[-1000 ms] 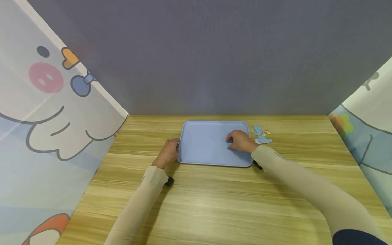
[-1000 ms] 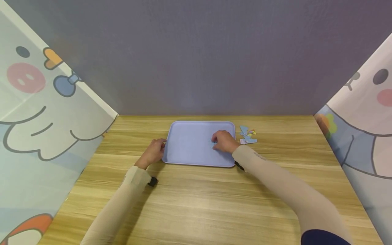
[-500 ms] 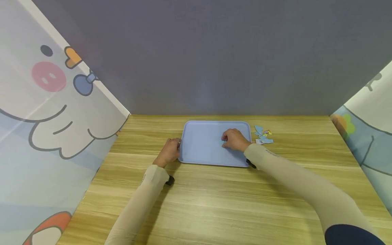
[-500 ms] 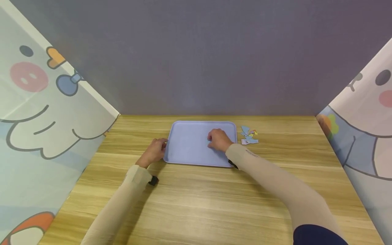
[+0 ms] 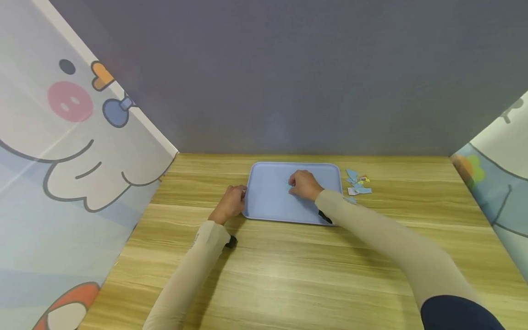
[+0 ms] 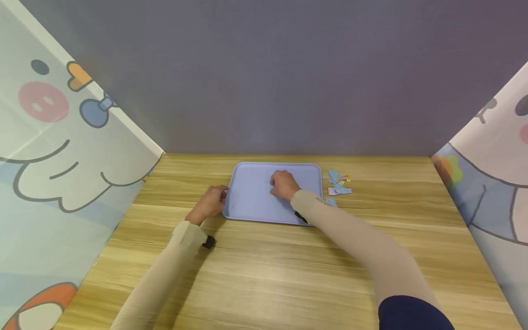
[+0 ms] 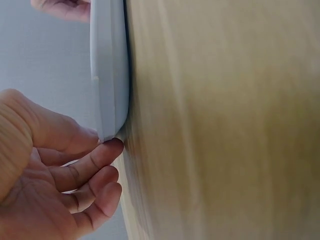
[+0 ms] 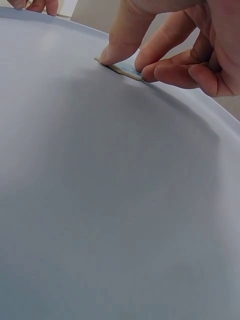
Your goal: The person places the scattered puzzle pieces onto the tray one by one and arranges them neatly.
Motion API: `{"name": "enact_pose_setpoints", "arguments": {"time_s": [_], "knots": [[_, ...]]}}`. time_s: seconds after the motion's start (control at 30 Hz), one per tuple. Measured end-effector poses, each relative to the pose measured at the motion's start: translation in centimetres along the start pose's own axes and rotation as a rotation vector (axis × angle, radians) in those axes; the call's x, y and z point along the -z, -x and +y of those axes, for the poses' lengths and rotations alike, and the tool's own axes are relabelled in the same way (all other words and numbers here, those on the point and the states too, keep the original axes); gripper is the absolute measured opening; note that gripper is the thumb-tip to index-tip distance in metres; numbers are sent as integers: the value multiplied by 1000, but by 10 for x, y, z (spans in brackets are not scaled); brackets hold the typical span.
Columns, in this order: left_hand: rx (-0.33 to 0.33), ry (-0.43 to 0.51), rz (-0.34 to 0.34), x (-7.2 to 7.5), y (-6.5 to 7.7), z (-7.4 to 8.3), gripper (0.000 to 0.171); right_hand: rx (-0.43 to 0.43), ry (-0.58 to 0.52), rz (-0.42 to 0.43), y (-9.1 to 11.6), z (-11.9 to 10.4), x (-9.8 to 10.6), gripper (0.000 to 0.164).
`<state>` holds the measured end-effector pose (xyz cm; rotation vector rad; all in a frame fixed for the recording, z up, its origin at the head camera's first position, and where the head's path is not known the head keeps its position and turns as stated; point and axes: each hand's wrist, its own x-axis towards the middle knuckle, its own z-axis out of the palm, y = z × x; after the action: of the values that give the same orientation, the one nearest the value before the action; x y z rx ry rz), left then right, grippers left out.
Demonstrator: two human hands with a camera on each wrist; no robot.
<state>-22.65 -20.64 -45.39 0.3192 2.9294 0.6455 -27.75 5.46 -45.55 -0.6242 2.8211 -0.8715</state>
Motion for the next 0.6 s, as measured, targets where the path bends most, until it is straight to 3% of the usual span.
{"name": "enact_pose_setpoints", "arguments": {"time_s": [0.3,0.6], "knots": [[4,10,3,-3,-3,0,36,-63,-11,-24,-19,-13,-4,27],[50,27,-18,-2,-1,-2,41,-78,-62,-20,-37,-25,-16,29]]}}
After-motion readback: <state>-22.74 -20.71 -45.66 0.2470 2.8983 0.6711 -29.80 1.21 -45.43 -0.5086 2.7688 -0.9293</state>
